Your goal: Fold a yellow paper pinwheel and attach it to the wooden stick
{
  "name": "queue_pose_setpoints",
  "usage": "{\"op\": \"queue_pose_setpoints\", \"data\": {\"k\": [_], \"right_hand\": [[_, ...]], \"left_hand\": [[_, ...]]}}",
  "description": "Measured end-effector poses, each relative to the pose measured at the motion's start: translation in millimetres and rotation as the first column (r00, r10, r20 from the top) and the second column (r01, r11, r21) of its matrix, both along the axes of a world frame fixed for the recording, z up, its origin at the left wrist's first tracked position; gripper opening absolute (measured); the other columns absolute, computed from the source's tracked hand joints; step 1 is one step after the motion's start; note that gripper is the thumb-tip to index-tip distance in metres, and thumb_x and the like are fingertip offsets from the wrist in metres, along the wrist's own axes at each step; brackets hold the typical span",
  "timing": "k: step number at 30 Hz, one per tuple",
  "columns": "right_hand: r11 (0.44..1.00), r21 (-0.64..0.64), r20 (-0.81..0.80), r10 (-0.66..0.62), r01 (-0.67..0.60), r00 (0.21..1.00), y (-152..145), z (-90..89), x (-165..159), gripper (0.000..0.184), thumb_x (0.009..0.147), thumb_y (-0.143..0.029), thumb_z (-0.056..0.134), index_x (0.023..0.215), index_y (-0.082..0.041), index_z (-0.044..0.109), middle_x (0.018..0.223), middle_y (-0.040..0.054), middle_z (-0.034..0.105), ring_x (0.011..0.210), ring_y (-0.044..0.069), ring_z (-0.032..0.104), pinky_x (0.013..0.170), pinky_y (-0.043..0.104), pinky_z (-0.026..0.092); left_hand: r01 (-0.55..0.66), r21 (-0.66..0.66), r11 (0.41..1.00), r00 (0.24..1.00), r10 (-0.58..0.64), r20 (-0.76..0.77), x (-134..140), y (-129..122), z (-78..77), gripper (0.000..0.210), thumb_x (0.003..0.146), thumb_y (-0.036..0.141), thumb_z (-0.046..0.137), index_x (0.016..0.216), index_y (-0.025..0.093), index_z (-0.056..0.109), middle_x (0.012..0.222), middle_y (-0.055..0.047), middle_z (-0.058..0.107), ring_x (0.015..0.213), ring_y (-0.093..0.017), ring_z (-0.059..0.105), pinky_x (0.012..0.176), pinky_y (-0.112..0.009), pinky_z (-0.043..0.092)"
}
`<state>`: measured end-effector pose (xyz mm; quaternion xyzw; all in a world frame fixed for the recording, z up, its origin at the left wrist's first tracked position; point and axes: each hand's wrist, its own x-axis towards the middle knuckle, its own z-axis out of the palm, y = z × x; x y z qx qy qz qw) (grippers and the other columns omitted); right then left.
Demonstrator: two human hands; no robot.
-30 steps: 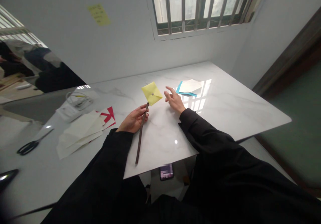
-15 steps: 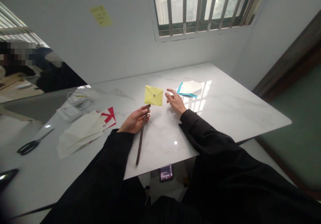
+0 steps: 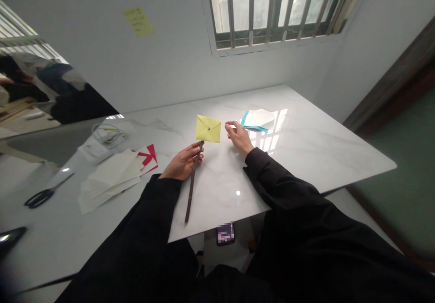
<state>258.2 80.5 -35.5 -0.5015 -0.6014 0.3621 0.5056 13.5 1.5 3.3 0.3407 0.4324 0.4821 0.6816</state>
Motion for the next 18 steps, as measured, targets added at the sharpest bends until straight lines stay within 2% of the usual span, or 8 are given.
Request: {"op": "queue_pose_setpoints", "data": {"k": [3,7,9,11,13,15,16,18], "right_hand": [[0.999,0.031,0.007,0.015,-0.015,1.000,-2.4,2.4,1.0,0.062,0.106,-0.066,0.056,0.146,-0.020,0.067,0.074,0.0003,0.068,0.071,0.020,0.063,0.073,0.032,0.052],[0.997,0.076,0.068,0.015,-0.020,0.998,-8.5,8.4,1.1,0.068,0.110,-0.058,0.053,0.167,-0.022,0.051,0.078,0.0006,0.070,0.076,0.021,0.065,0.078,0.031,0.053],[0.993,0.113,0.145,-0.003,-0.014,0.989,-11.1,11.3,1.5,0.069,0.111,-0.056,0.053,0.172,-0.024,0.045,0.082,0.0015,0.074,0.078,0.021,0.066,0.081,0.031,0.052],[0.989,0.147,0.229,-0.028,-0.006,0.973,-11.4,12.7,3.1,0.066,0.111,-0.056,0.054,0.169,-0.025,0.050,0.088,0.0027,0.077,0.078,0.021,0.066,0.083,0.031,0.051],[0.991,0.133,0.300,-0.057,0.017,0.952,-8.7,12.0,5.9,0.056,0.113,-0.059,0.050,0.148,-0.022,0.072,0.085,0.0050,0.078,0.079,0.022,0.068,0.086,0.032,0.050],[0.996,0.063,0.359,-0.088,0.070,0.929,-4.5,9.8,9.1,0.066,0.114,-0.064,0.041,0.101,-0.018,0.087,0.073,0.0082,0.074,0.079,0.025,0.070,0.087,0.034,0.049],[0.994,0.026,0.383,-0.104,0.102,0.918,-2.4,8.5,10.5,0.075,0.114,-0.066,0.038,0.079,-0.018,0.083,0.066,0.0094,0.071,0.077,0.025,0.071,0.087,0.034,0.049],[0.989,-0.015,0.405,-0.128,0.146,0.905,0.3,6.1,12.2,0.081,0.114,-0.068,0.037,0.057,-0.020,0.071,0.059,0.0102,0.067,0.075,0.026,0.071,0.084,0.035,0.047]], "left_hand": [[0.002,0.001,1.000,1.000,-0.002,-0.002,-0.8,0.1,-0.2,0.034,0.084,0.010,0.085,0.117,0.013,0.077,0.093,-0.004,0.073,0.070,-0.011,0.068,0.064,-0.020,0.056],[0.006,0.013,1.000,1.000,-0.006,-0.013,-0.3,0.2,-1.3,0.035,0.083,0.011,0.088,0.116,0.012,0.078,0.092,-0.004,0.074,0.069,-0.010,0.068,0.064,-0.020,0.056],[0.018,0.025,1.000,0.999,-0.017,-0.031,0.9,0.3,-2.6,0.037,0.081,0.011,0.090,0.116,0.012,0.078,0.091,-0.005,0.074,0.069,-0.010,0.067,0.065,-0.020,0.056],[0.034,0.034,0.999,0.998,-0.032,-0.051,2.3,0.4,-3.7,0.037,0.080,0.011,0.090,0.116,0.011,0.078,0.090,-0.005,0.075,0.069,-0.009,0.066,0.067,-0.020,0.056],[0.039,0.035,0.999,0.998,-0.037,-0.056,3.1,0.5,-4.3,0.037,0.080,0.011,0.090,0.115,0.011,0.079,0.089,-0.005,0.075,0.069,-0.009,0.066,0.069,-0.020,0.056],[0.031,0.028,0.999,0.999,-0.030,-0.045,3.1,0.6,-4.2,0.036,0.080,0.010,0.090,0.115,0.011,0.079,0.089,-0.005,0.075,0.068,-0.009,0.066,0.068,-0.020,0.056],[0.028,0.022,0.999,0.999,-0.027,-0.039,2.9,0.6,-3.9,0.036,0.080,0.010,0.090,0.114,0.012,0.079,0.089,-0.005,0.075,0.068,-0.009,0.066,0.068,-0.020,0.056],[0.027,0.012,1.000,0.999,-0.026,-0.031,2.4,0.8,-3.3,0.035,0.080,0.010,0.090,0.113,0.012,0.078,0.089,-0.004,0.075,0.067,-0.009,0.066,0.066,-0.020,0.056]]}}
